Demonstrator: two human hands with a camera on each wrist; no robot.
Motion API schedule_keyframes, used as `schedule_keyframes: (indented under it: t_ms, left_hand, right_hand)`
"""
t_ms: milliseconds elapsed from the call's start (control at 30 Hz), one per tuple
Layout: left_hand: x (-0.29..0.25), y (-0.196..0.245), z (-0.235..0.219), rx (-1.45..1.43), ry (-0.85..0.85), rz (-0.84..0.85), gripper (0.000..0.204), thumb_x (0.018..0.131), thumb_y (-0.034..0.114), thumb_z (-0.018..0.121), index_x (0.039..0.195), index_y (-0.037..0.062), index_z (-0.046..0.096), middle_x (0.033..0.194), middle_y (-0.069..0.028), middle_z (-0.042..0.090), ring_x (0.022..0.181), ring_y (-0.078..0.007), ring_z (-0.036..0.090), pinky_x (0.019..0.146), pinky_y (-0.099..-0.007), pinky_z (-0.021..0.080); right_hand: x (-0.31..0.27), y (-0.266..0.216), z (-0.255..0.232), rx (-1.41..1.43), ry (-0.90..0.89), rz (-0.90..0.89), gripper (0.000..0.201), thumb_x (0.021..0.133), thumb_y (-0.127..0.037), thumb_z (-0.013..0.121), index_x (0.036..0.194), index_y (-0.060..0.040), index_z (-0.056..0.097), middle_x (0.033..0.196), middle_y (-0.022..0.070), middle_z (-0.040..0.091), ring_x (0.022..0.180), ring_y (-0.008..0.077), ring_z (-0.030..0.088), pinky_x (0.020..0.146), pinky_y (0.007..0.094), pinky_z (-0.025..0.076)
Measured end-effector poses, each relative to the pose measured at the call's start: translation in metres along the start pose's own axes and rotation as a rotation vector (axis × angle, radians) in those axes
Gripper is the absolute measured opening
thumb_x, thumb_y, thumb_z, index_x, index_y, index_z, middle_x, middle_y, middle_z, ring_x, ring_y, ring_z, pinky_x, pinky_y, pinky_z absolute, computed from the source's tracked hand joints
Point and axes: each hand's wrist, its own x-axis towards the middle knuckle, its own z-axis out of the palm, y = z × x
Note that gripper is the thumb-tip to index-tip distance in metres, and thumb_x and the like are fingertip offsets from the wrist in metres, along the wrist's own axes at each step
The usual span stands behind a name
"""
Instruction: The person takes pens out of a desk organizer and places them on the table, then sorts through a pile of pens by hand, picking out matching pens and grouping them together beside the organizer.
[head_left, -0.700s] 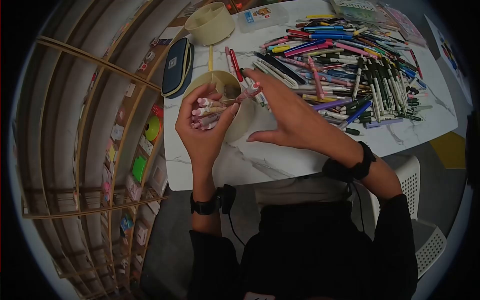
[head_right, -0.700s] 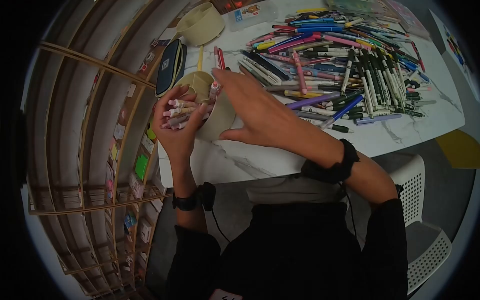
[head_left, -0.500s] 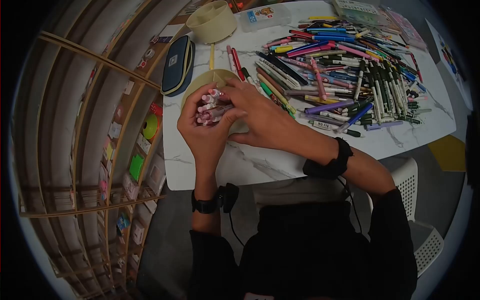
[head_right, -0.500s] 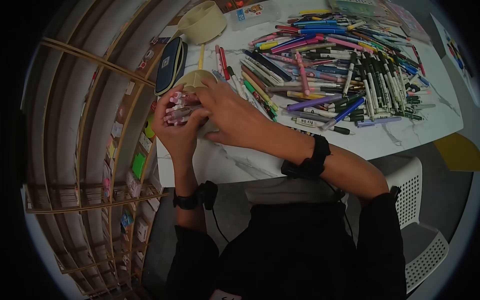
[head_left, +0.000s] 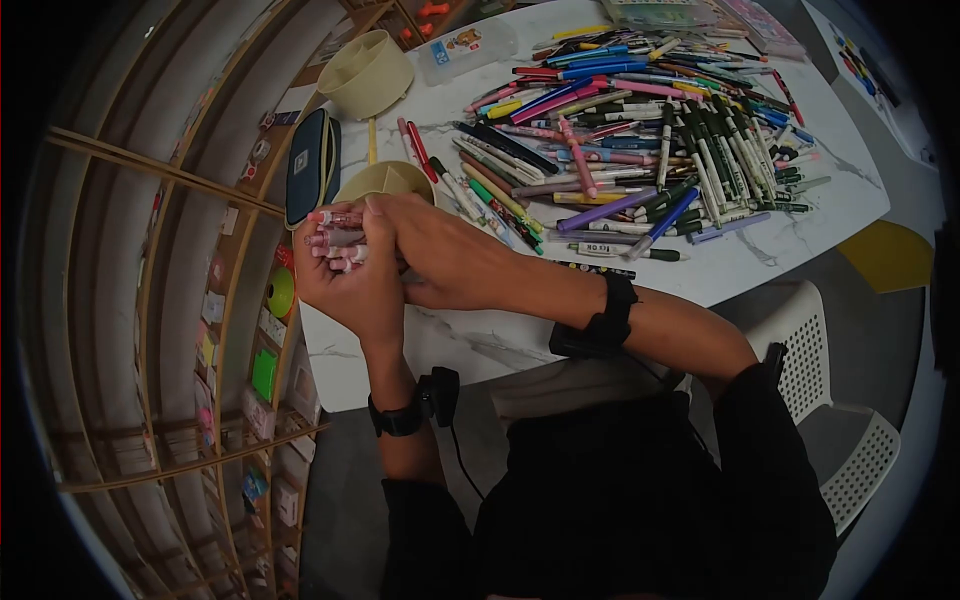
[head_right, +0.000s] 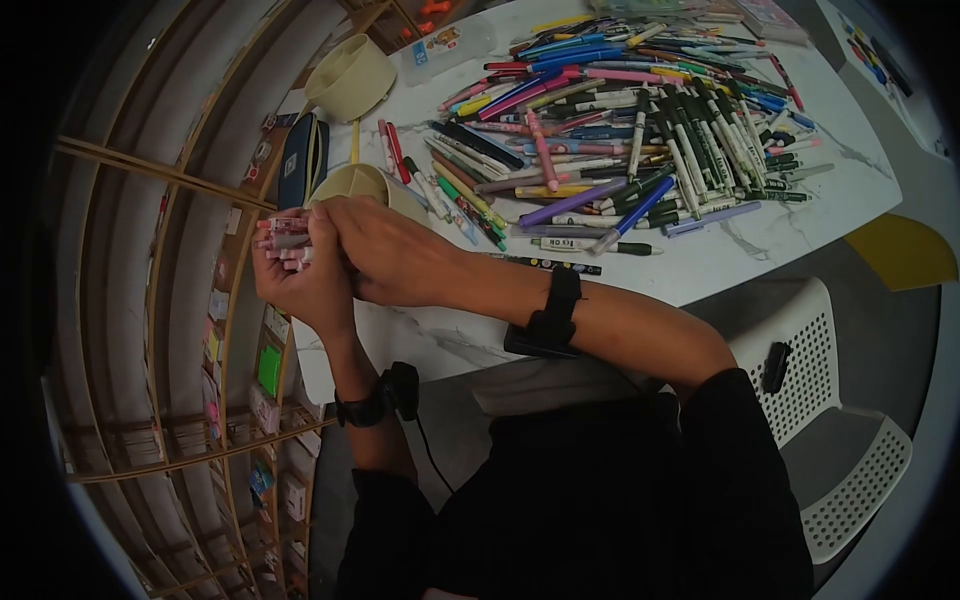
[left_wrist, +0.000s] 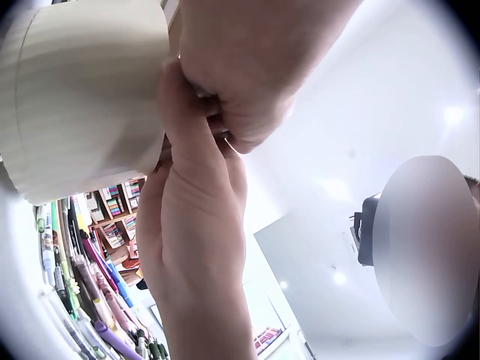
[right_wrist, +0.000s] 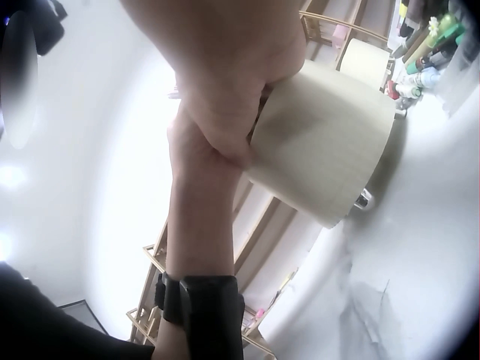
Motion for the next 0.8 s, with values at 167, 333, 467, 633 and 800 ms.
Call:
schedule_keyframes:
  t_ms: [167,333,467,633,800]
  left_hand:
    - [0.005,0.0,-0.009,-0.007,0.062,-0.001,0.018,0.079,0.004,0.072,0.088,-0.0004,0.057,0.08,-0.0048,0.062,0.071,-0.0077,0.058,0.066,-0.0225,0.049]
    - [0.025,0.008,-0.024,-0.089,0.207,0.027,0.017,0.081,0.004,0.07,0.089,-0.0023,0.056,0.081,-0.0068,0.062,0.07,-0.0092,0.058,0.064,-0.024,0.05]
    - [0.037,0.04,-0.029,-0.2,0.263,0.11,0.017,0.081,0.003,0.069,0.09,-0.0029,0.056,0.08,-0.0078,0.061,0.067,-0.0098,0.058,0.062,-0.0242,0.051]
    - [0.016,0.078,0.017,-0.42,-0.055,0.073,0.021,0.078,0.003,0.072,0.089,0.0,0.055,0.082,-0.0075,0.062,0.068,-0.0089,0.059,0.062,-0.0226,0.05]
    - [-0.004,0.057,0.092,-0.815,-0.317,-0.352,0.023,0.079,0.007,0.073,0.093,0.0023,0.055,0.084,-0.0033,0.061,0.072,-0.0064,0.058,0.063,-0.0209,0.048]
  right_hand:
    - [-0.005,-0.001,-0.004,0.097,-0.169,0.192,0.087,0.068,-0.016,0.079,0.136,0.0035,0.029,0.13,0.0231,0.044,0.12,0.0377,0.046,0.099,0.0396,0.042]
    - [-0.003,0.0,-0.005,0.143,-0.132,0.198,0.101,0.063,-0.027,0.085,0.14,0.0008,0.024,0.133,0.0207,0.044,0.123,0.0362,0.045,0.101,0.0394,0.04]
    - [0.005,-0.013,-0.016,0.184,0.011,0.123,0.102,0.059,-0.028,0.086,0.136,0.0024,0.027,0.135,0.0225,0.041,0.126,0.0394,0.041,0.102,0.0424,0.038]
    - [0.011,-0.044,-0.078,-0.198,0.026,-0.006,0.088,0.061,-0.025,0.085,0.13,0.0013,0.039,0.12,0.0216,0.052,0.113,0.0375,0.051,0.09,0.0431,0.044]
    - [-0.019,-0.05,-0.135,-0.167,-0.114,0.512,0.083,0.064,-0.021,0.082,0.129,0.0009,0.036,0.092,0.0246,0.063,0.083,0.0413,0.062,0.072,0.0452,0.049]
